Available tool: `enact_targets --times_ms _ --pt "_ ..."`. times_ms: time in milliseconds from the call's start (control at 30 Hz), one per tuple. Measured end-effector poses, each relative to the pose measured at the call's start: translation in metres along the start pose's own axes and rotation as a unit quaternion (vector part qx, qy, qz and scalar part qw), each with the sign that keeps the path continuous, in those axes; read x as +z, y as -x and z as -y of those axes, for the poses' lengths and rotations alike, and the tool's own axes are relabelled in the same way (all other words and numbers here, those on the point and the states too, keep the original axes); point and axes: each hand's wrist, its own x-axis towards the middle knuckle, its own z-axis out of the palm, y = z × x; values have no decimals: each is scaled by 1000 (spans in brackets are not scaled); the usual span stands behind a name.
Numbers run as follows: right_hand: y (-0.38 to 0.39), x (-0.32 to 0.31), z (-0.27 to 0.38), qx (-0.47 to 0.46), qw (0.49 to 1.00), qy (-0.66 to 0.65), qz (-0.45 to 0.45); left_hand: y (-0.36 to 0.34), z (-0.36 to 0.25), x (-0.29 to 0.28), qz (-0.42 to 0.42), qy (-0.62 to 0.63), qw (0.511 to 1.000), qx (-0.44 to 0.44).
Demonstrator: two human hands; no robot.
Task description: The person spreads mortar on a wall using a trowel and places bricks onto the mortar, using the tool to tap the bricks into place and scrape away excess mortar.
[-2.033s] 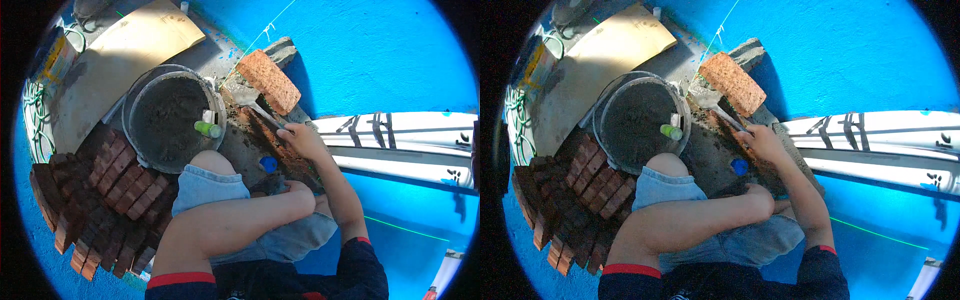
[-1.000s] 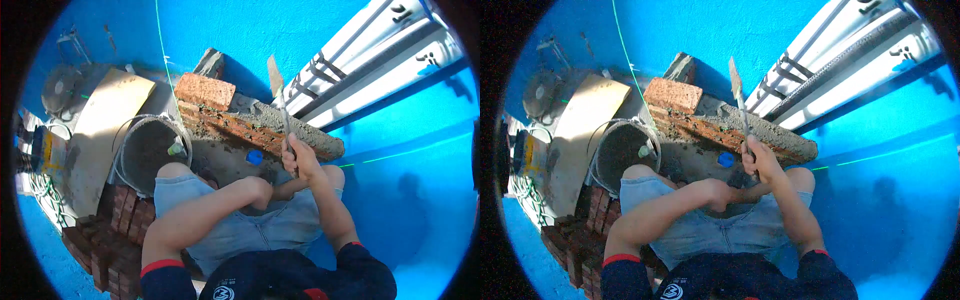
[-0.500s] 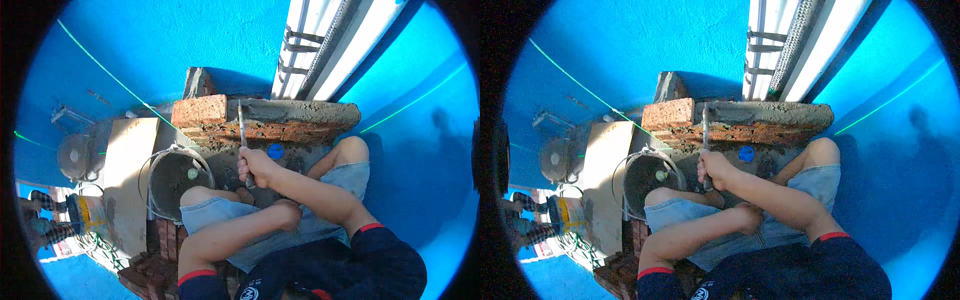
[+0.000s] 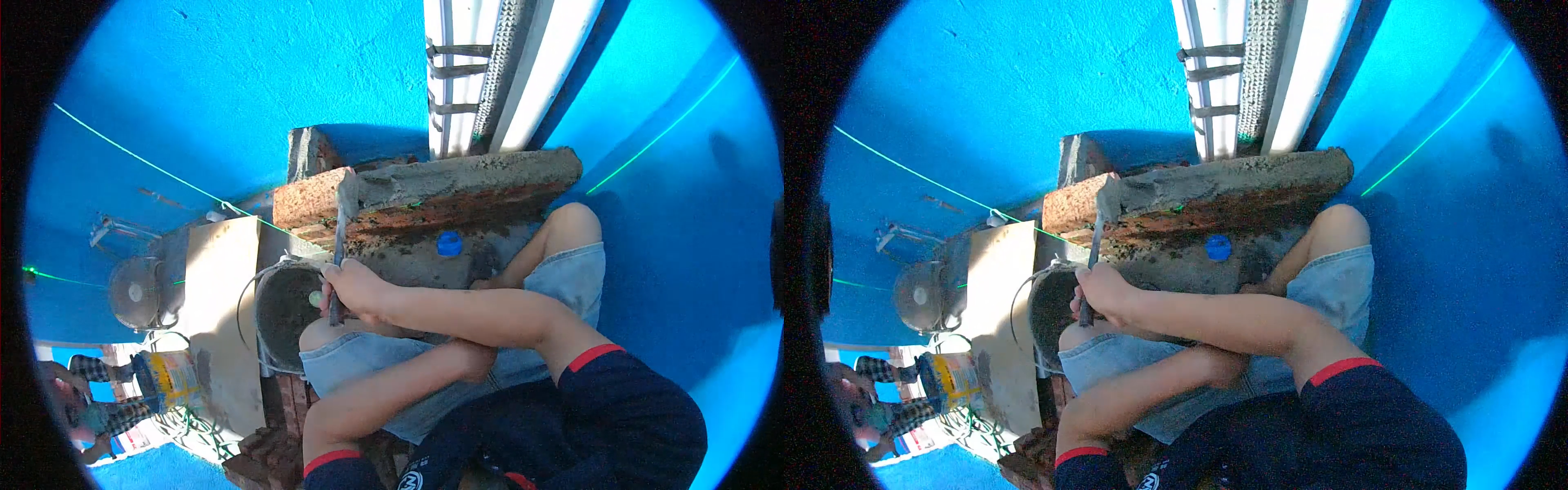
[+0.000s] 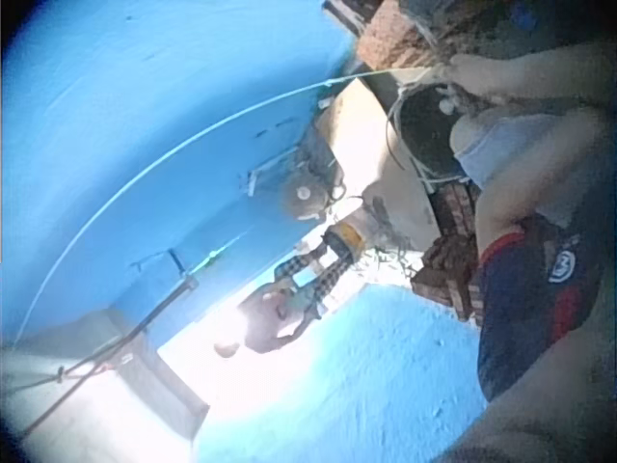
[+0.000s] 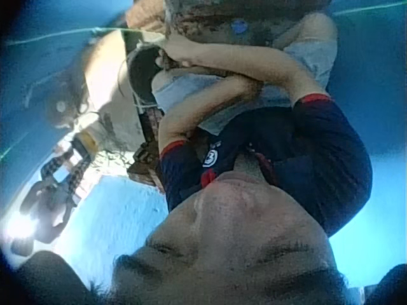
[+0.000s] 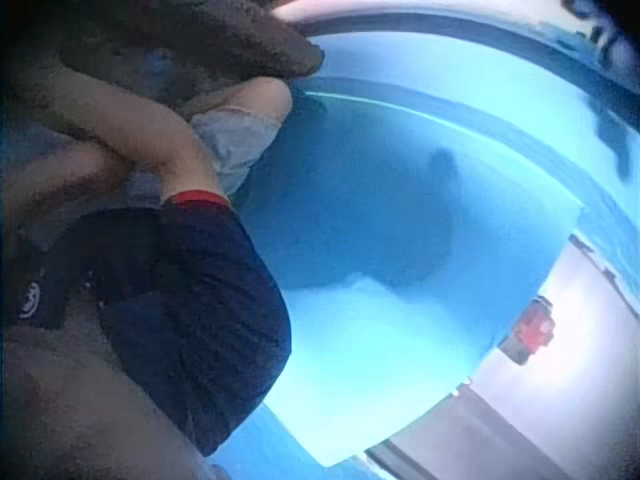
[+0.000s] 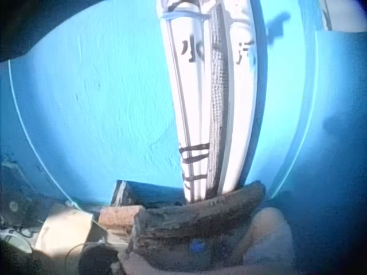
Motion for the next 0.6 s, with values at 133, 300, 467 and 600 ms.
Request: enact_targets --times_ms 133,300,467,600 --pt "43 12 -5 3 996 15 84 62 1 62 -199 184 962 -27" --pt "94 -115 23 -66 984 153 61 152 -55 136 -605 466 644 42" --pt "90 -245 14 -83 942 316 -73 146 -128 224 -728 533 406 -144" --pt "94 -258 6 -30 941 272 -198 103 -162 282 -619 614 270 -410"
